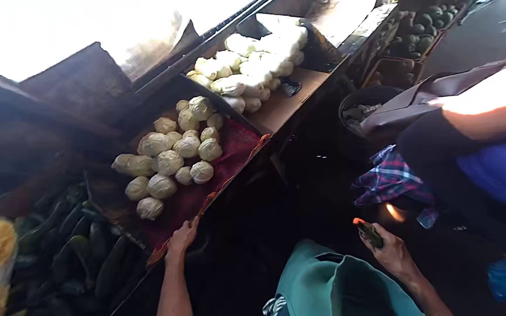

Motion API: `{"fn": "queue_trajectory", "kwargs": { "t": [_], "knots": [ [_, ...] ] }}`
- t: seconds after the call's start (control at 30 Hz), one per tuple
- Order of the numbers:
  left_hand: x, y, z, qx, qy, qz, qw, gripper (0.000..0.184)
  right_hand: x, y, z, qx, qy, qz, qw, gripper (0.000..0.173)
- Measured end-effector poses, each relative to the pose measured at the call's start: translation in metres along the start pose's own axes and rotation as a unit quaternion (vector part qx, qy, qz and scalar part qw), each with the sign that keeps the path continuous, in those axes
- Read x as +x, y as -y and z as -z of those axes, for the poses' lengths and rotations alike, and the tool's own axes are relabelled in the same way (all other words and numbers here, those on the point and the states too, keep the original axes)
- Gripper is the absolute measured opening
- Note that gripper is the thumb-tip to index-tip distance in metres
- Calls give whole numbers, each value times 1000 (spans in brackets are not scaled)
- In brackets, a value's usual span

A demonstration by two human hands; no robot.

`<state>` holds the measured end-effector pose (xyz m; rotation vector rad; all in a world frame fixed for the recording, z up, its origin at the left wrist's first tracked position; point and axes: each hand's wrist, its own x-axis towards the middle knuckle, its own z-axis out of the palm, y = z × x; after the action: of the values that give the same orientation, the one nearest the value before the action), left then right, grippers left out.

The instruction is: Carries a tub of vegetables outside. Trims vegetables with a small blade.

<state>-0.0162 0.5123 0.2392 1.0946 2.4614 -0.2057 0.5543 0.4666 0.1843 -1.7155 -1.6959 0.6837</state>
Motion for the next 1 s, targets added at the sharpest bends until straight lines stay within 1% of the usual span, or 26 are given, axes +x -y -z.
{"fn": "queue_trajectory", "kwargs": {
  "t": [0.03,0.1,0.17,0.2,0.23,0.27,0.3,0.37,0.4,0.47,0.5,0.57,0.63,0.7,0.77,0.8,0.83,0.87,0.9,0.93,1.0],
  "knots": [
    [4,-1,3,0,10,-1,1000,73,4,0,2,-14,-24,21,999,27],
    [9,-8,6,46,23,25,998,76,10,6,9,-14,-38,28,999,28],
    [3,-39,18,110,-12,67,992,76,19,8,7,-6,-47,32,998,32],
    [-6,-65,28,106,-47,44,992,71,25,9,6,-4,-53,38,998,34],
    [-17,-98,39,74,-87,-16,993,67,33,14,7,2,-55,44,998,36],
    [-28,-137,52,35,-121,-94,988,64,43,22,9,13,-53,52,997,38],
    [-38,-182,66,4,-134,-174,976,61,54,29,9,19,-55,66,996,39],
    [-45,-278,82,-41,-112,-331,936,54,76,38,7,18,-67,103,992,41],
    [-41,-323,81,-55,-93,-399,911,52,88,44,7,16,-72,116,991,43],
    [-22,-405,73,-56,-57,-494,866,51,110,50,5,21,-75,123,989,43],
    [-9,-442,69,-58,-46,-525,848,48,122,48,1,13,-87,125,988,41],
    [22,-511,66,-52,-37,-548,834,43,147,40,-3,-1,-119,109,987,37],
    [60,-565,69,-23,-38,-547,836,33,168,44,6,19,-109,42,993,34],
    [100,-607,74,5,-36,-527,849,31,190,41,15,33,-111,-35,993,35],
    [141,-639,78,35,-43,-500,864,30,211,28,19,52,-148,-106,982,31],
    [160,-652,77,54,-48,-487,870,30,223,23,23,69,-172,-142,972,31],
    [177,-663,75,72,-54,-476,875,32,236,21,32,119,-183,-191,957,32],
    [192,-672,72,90,-57,-466,879,36,250,19,43,177,-198,-242,933,35],
    [205,-679,67,105,-60,-457,881,42,265,14,51,238,-229,-281,901,37],
    [217,-683,61,115,-64,-453,882,47,280,8,59,305,-270,-309,859,38],
    [237,-689,48,118,-88,-455,878,54,311,-2,76,419,-341,-327,775,42]
  ]
}}
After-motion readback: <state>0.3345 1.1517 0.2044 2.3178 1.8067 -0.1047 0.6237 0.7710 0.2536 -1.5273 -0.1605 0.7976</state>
